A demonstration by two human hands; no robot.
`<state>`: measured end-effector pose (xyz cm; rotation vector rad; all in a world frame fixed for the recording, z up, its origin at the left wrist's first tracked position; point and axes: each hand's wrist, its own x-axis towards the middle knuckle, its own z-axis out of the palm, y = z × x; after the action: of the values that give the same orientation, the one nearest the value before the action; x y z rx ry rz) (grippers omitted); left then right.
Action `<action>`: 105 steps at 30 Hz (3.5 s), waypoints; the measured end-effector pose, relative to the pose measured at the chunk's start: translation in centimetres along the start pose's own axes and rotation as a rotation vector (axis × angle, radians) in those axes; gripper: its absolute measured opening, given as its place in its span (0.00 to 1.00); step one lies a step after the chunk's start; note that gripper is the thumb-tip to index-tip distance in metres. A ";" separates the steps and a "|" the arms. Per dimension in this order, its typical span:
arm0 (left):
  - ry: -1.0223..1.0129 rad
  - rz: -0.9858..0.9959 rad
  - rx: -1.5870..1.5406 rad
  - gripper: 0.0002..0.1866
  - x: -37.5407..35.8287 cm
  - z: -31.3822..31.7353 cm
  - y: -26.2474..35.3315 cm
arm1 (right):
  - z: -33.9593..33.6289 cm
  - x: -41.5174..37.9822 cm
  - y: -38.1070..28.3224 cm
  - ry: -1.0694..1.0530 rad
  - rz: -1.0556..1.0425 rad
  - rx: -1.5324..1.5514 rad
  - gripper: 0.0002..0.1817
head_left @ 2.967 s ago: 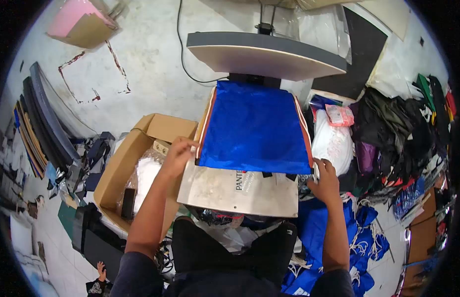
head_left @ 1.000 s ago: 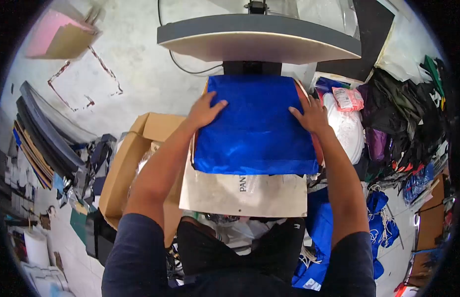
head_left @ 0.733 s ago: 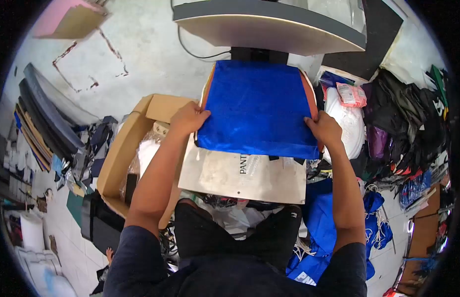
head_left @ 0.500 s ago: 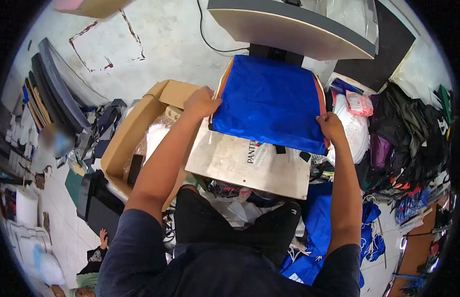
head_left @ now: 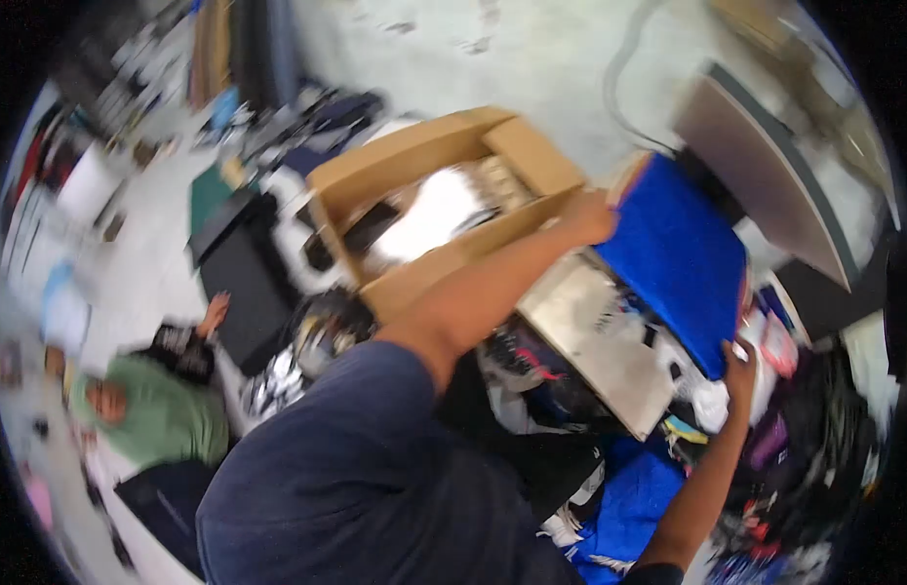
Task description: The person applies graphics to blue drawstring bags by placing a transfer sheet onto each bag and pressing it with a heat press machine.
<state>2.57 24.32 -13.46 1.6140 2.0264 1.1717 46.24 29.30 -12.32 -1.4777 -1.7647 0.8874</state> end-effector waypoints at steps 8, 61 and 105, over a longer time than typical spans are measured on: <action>0.058 -0.165 -0.103 0.15 -1.9 -0.5 0.5 | 0.9 1.6 1.9 0.051 -0.234 -0.200 0.24; 0.227 -0.335 0.300 0.18 -10.6 -15.2 -31.0 | 13.4 -31.6 4.9 0.085 -0.160 -0.245 0.08; -0.826 0.076 -0.575 0.26 -14.1 -20.8 0.1 | 22.1 -19.5 -12.2 -0.517 -0.012 1.041 0.45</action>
<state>-6.66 2.99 -3.97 1.5090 1.0077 0.7916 24.10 6.63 -15.58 -0.5668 -1.2226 1.9090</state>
